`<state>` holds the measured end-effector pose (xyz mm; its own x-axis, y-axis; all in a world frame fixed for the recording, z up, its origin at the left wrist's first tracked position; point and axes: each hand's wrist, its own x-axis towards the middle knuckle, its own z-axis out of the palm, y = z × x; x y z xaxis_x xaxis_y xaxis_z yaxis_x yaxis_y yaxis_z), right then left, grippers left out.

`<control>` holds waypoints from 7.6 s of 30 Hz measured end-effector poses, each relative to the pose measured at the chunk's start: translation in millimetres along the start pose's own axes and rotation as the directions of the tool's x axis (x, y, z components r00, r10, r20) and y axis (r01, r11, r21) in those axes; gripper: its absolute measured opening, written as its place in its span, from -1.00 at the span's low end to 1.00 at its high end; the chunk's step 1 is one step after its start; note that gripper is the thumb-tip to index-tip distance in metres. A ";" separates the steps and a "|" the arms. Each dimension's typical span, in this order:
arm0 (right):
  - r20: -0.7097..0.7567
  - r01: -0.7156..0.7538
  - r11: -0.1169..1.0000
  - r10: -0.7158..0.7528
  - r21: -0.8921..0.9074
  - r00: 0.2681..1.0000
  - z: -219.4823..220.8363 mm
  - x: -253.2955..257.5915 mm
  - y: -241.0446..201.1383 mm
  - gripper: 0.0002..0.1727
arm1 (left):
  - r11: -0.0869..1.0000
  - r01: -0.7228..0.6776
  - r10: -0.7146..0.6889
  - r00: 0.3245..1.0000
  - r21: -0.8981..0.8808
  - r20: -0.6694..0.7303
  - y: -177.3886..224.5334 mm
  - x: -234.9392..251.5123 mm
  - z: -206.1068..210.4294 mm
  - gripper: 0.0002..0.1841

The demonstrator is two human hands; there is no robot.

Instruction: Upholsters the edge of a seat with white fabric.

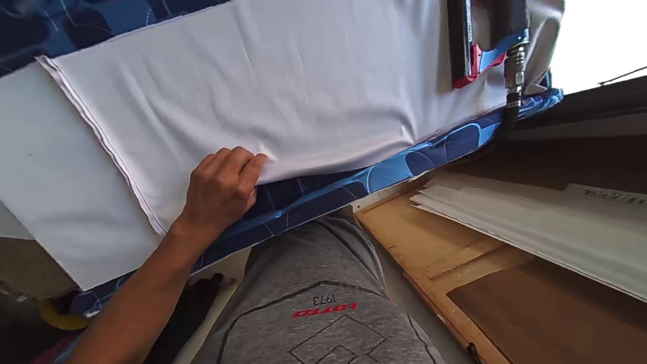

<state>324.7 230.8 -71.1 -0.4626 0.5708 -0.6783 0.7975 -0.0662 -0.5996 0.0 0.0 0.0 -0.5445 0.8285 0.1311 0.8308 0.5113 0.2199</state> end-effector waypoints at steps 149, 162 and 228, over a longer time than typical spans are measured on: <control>0.306 -0.127 0.568 0.603 -0.813 0.737 -18.6 78.2 -420.4 -0.63 | 0.952 -0.159 0.176 0.983 -0.263 0.043 7.0 -40.9 7.5 -0.67; 0.366 -0.108 0.615 0.591 -0.781 0.719 68.0 17.7 -409.2 -0.66 | 0.974 -0.079 0.104 0.989 -0.211 0.107 -30.8 -118.5 -19.2 -0.67; 0.404 -0.058 0.558 0.665 -0.828 0.628 409.9 -198.0 -397.6 -0.65 | 0.873 -0.045 -0.104 0.955 -0.485 -0.277 -174.1 -401.3 -38.4 -0.73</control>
<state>-59.5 -191.3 127.6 0.0831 -0.0161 -0.9964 0.7922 0.6076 0.0563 69.5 -430.3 -53.8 -0.6388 0.6746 0.3700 0.6942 0.2980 0.6552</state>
